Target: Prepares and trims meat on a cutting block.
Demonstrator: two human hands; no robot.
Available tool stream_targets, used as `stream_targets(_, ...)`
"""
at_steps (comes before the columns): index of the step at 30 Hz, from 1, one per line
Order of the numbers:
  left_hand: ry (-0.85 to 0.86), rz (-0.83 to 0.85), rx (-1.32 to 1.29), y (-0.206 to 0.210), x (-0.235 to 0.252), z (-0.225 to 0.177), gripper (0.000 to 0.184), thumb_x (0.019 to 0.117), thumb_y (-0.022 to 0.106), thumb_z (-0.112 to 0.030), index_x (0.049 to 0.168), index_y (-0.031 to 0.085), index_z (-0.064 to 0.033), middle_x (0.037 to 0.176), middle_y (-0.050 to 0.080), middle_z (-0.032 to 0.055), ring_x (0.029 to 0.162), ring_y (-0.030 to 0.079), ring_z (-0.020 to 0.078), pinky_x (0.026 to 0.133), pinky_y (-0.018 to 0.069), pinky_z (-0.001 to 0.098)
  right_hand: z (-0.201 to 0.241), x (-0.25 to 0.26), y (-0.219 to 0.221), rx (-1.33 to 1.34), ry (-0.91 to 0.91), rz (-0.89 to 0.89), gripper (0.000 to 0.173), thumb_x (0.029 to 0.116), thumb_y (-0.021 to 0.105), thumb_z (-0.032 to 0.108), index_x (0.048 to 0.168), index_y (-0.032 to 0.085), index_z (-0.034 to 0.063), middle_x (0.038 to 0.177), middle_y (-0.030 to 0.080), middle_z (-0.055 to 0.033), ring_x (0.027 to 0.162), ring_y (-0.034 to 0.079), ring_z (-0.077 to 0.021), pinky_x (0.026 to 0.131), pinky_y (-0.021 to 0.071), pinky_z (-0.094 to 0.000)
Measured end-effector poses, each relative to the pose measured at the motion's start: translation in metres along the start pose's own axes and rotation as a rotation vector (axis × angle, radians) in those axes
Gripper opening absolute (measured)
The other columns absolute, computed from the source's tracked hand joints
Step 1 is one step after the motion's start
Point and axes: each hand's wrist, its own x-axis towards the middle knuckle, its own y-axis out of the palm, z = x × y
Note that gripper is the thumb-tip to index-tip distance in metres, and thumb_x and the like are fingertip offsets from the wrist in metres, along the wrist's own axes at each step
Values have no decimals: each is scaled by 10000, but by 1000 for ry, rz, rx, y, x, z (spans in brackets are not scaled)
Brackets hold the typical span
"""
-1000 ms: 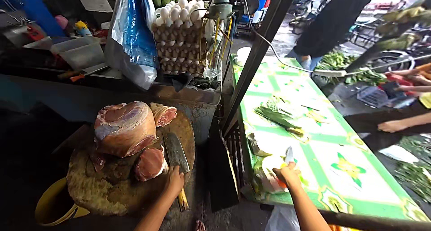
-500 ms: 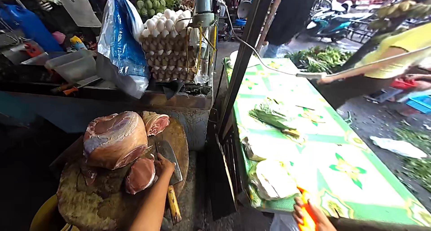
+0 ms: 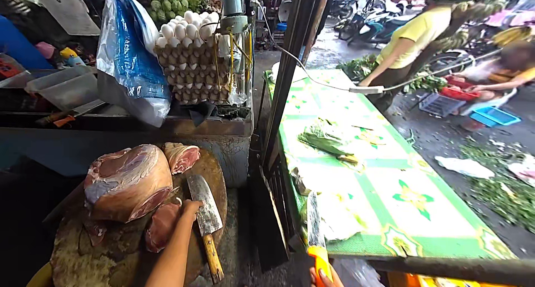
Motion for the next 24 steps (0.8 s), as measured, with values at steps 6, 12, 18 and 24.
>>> stream_targets(6, 142, 74, -367, -27, -42, -24, 702, 902, 760, -24, 1489, 381, 43, 1428, 498, 310, 1233, 564, 413, 951, 524, 551, 5, 6, 32, -133, 13, 33, 274, 1058, 351, 114, 1328, 382, 80, 796, 612, 1, 519, 567, -60, 460, 506, -200)
stream_targets(12, 429, -152, -668, -89, -107, -51, 408, 968, 670, -15, 1333, 508, 67, 1200, 614, 234, 936, 653, 236, 763, 577, 394, -9, 15, 76, -144, -24, 302, 476, 938, 507, 42, 1382, 338, 63, 893, 664, -42, 655, 665, -132, 570, 582, -270)
stream_targets(18, 521, -335, -755, -88, -116, 4, 582, 947, 683, 22, 1445, 386, 74, 1303, 558, 269, 1050, 651, 262, 840, 588, 403, -61, 50, 109, -746, 48, 399, 439, 1024, 586, 186, 1425, 480, 43, 885, 680, -103, 651, 661, -177, 619, 579, -358)
stream_targets(24, 646, -467, -664, -76, -138, 37, 497, 920, 718, 17, 1335, 471, 133, 1163, 644, 229, 990, 688, 157, 880, 586, 306, -91, 57, 143, -861, 118, 387, 413, 1112, 427, 370, 1370, 520, 61, 786, 660, -99, 591, 658, -204, 593, 586, -391)
